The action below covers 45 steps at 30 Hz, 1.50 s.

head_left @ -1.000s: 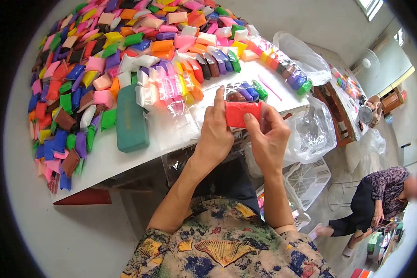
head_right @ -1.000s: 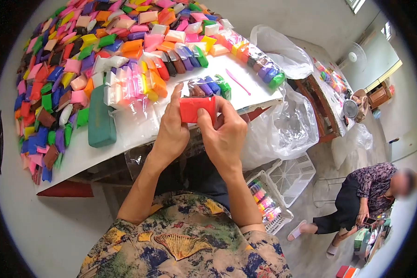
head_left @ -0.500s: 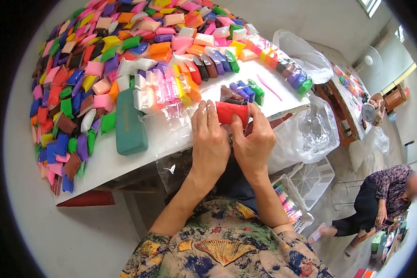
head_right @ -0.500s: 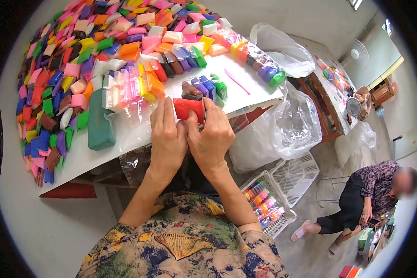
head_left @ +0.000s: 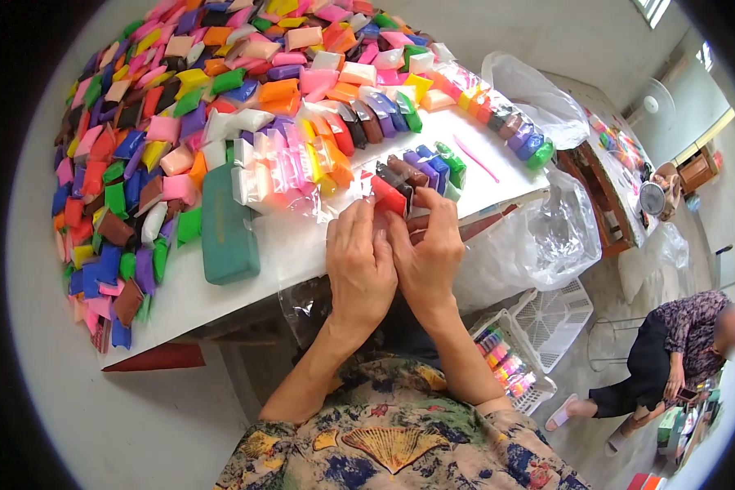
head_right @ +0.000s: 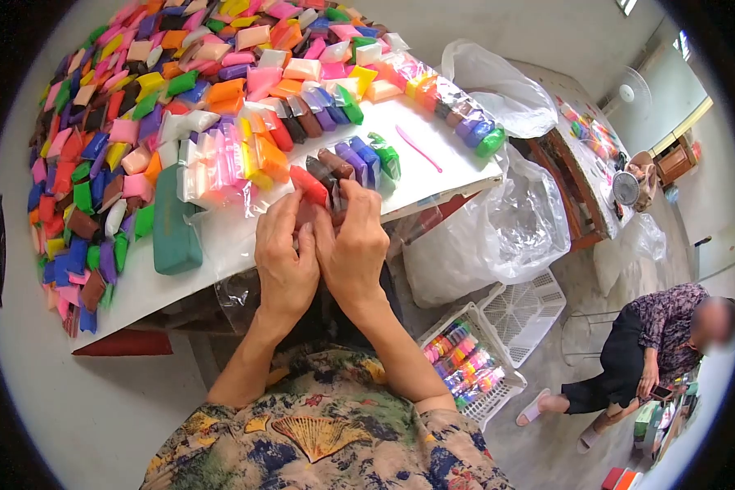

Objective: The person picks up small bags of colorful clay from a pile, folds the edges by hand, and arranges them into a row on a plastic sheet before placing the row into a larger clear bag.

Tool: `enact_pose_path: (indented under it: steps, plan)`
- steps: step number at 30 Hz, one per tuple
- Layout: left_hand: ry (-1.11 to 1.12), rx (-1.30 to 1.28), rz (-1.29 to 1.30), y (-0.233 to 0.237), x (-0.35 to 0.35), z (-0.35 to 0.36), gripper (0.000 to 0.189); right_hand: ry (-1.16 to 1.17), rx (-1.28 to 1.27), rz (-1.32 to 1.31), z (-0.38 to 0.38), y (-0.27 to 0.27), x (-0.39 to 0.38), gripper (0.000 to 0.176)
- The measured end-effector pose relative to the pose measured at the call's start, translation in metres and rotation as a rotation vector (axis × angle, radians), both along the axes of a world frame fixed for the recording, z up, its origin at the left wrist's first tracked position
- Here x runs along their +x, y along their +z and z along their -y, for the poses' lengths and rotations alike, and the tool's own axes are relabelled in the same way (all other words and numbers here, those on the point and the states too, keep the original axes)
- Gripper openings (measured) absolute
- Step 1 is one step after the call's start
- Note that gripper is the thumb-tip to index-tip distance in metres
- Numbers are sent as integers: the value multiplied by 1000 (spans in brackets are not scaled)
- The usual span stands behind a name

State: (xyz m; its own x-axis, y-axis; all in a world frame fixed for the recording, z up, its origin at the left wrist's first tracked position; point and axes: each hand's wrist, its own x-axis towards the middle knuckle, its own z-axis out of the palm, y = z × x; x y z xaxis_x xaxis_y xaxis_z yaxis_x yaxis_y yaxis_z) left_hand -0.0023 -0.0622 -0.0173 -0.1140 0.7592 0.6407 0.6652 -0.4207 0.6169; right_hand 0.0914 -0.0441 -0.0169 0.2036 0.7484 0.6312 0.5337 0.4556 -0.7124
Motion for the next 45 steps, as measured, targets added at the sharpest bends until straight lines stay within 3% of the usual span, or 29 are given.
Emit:
enact_pose_path:
  steps: [4, 13, 17, 24, 28, 29, 36, 37, 45]
  plan:
    - [-2, -83, -47, 4, -1, -1, 43, -39, 141, 82, -9, -9, 2, 29]
    - [-54, -134, -100, 12, -5, -4, 42, -41, 42, 220, 4, -5, 12, 29]
    - [-15, -115, -151, 10, -3, -7, 41, 14, 108, 103, 15, 22, 22, 26]
    - [-14, -71, -150, -1, 2, -14, 41, 138, 138, 212, -18, 84, 22, 17]
    - [-26, -88, -143, -2, 4, -14, 37, 288, -23, 262, -45, 97, 2, 21]
    - [-20, -79, -151, -2, 5, -13, 36, 298, -101, 313, -49, 100, -5, 29]
    - [-52, 33, -130, -1, 7, -17, 23, 152, -267, 690, -71, 100, -46, 54]
    - [-51, 55, -149, -3, 7, -17, 22, 188, -378, 708, -73, 102, -50, 58]
    - [-34, 43, -101, -2, 9, -16, 22, 217, -415, 745, -85, 96, -48, 53]
